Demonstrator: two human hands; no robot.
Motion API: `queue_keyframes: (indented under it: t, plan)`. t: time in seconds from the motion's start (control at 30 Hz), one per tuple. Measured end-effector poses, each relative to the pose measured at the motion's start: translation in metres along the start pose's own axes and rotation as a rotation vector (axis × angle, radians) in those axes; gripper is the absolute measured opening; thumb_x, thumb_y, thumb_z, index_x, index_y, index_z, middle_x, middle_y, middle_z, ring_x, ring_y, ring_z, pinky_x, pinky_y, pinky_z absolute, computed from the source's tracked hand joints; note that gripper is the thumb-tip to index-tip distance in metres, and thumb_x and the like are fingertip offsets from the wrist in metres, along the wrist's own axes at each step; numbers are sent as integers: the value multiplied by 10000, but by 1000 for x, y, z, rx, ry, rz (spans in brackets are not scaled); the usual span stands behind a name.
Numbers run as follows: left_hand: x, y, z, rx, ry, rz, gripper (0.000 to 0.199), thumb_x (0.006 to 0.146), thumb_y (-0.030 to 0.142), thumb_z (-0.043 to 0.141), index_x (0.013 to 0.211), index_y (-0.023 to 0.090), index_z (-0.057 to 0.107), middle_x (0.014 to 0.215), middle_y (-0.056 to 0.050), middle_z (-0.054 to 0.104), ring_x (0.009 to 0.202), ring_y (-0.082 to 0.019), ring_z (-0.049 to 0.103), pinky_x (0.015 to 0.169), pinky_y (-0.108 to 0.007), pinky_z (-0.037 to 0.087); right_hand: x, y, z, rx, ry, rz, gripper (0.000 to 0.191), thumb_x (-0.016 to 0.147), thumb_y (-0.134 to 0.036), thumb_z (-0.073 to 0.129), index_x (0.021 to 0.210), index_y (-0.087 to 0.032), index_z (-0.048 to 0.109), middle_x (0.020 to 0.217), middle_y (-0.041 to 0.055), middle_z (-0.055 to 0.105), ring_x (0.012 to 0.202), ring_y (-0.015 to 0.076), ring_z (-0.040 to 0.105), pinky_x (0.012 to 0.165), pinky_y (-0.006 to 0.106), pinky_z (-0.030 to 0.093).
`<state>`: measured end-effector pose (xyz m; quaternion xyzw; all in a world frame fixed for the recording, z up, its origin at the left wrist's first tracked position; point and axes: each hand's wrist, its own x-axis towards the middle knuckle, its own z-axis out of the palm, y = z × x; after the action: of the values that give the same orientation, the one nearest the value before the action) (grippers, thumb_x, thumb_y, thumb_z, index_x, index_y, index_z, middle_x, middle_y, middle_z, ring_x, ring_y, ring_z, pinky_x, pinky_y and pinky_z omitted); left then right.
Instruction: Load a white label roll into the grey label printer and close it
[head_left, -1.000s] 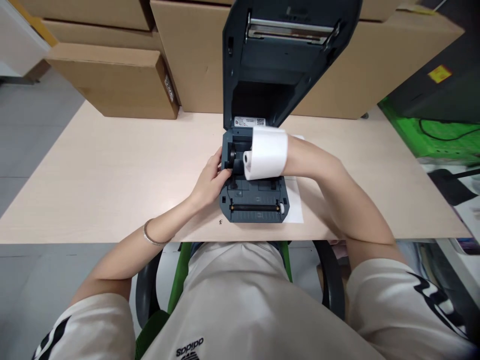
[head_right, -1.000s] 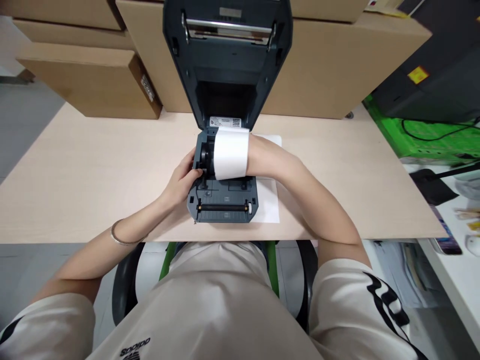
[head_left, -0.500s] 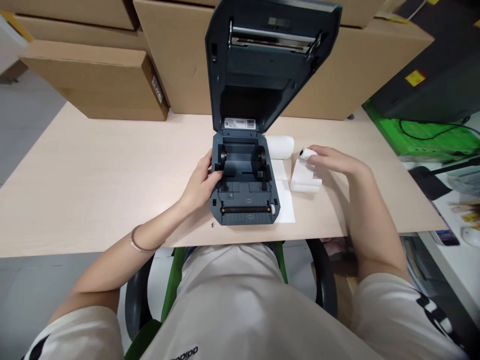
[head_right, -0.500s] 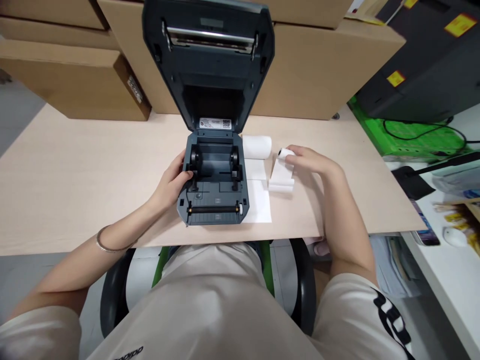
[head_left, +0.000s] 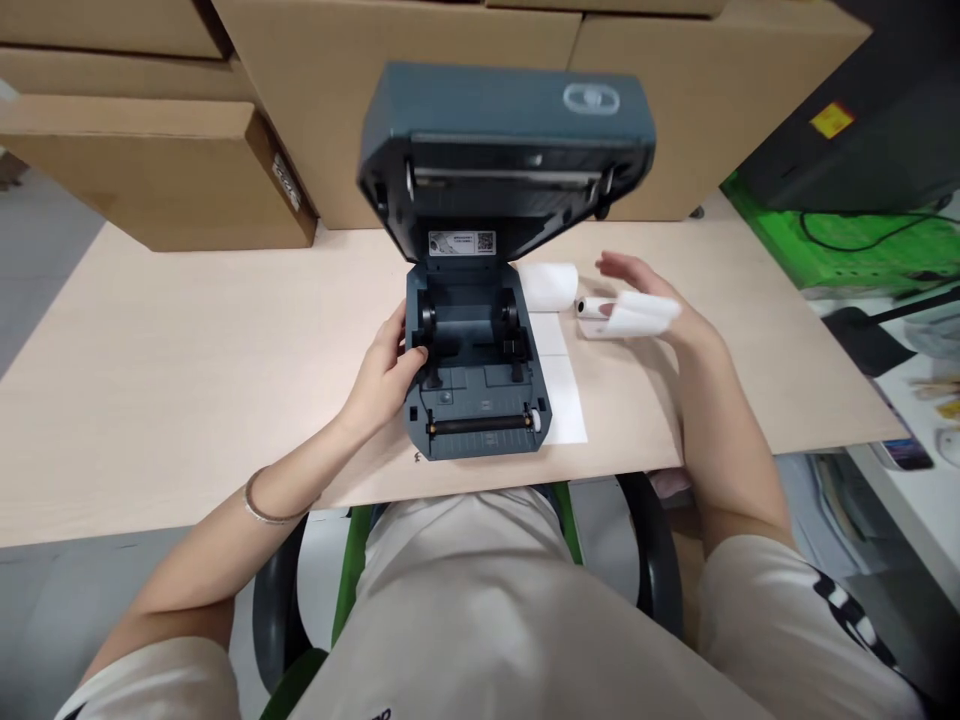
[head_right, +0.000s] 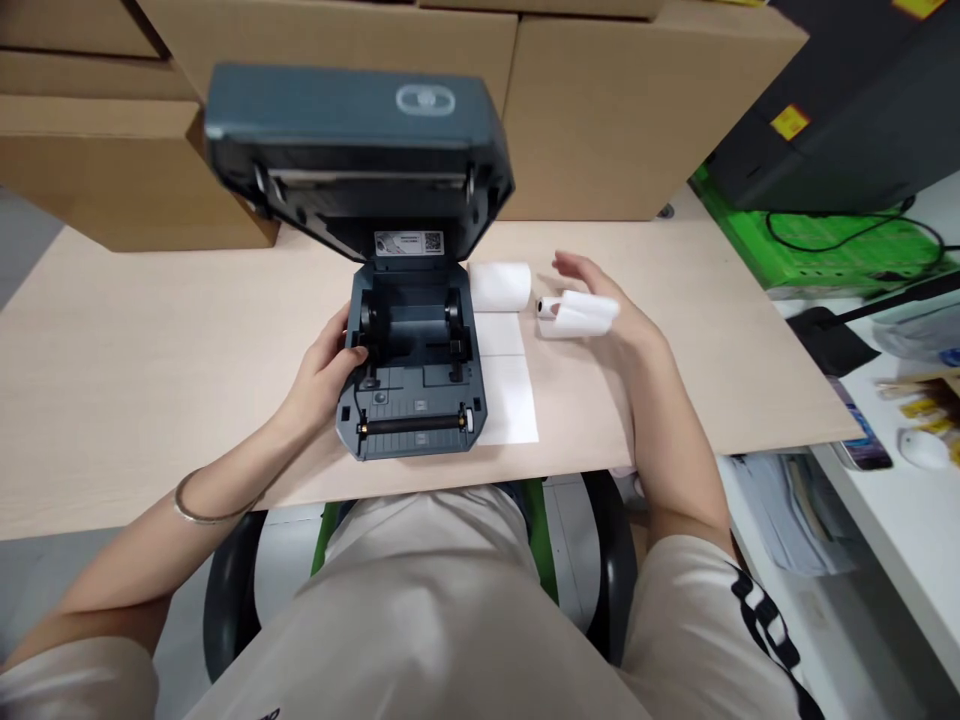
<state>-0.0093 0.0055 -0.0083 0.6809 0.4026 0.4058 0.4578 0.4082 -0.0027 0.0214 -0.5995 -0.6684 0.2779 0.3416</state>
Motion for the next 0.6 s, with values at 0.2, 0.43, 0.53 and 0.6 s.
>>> queue_keyframes:
  t: [0.2, 0.43, 0.53, 0.6]
  plan:
    - [0, 1, 0, 3, 10, -8, 721, 924, 297, 620, 1640, 221, 597, 1610, -73, 722, 1472, -343, 671, 1318, -513, 511, 7, -77, 30, -119, 134, -686, 978, 902, -603, 855, 1764, -406, 435, 1813, 53, 505, 1685, 385, 481, 1433, 582, 376]
    - [1, -2, 0, -29, -23, 4, 798, 929, 305, 623, 1715, 216, 517, 1740, -87, 617, 1594, -346, 594, 1383, -513, 452, 35, -105, 31, -208, 231, -538, 575, 1074, -732, 495, 1429, -342, 723, 1511, 71, 761, 1400, 381, 727, 1237, 571, 575]
    - [1, -2, 1, -38, -22, -4, 809, 928, 287, 610, 1726, 213, 503, 1781, -83, 573, 1641, -346, 550, 1398, -509, 439, 56, -118, 25, -214, 241, -412, 640, 1047, -870, 435, 1263, -352, 743, 1302, 56, 814, 1240, 345, 751, 1165, 536, 609]
    - [1, -2, 1, -35, -19, -15, 798, 932, 297, 613, 1719, 213, 514, 1770, -89, 584, 1644, -358, 546, 1391, -525, 450, 75, -123, 22, -188, 244, -356, 635, 1027, -916, 427, 1159, -374, 730, 1197, 33, 813, 1179, 321, 742, 1157, 523, 613]
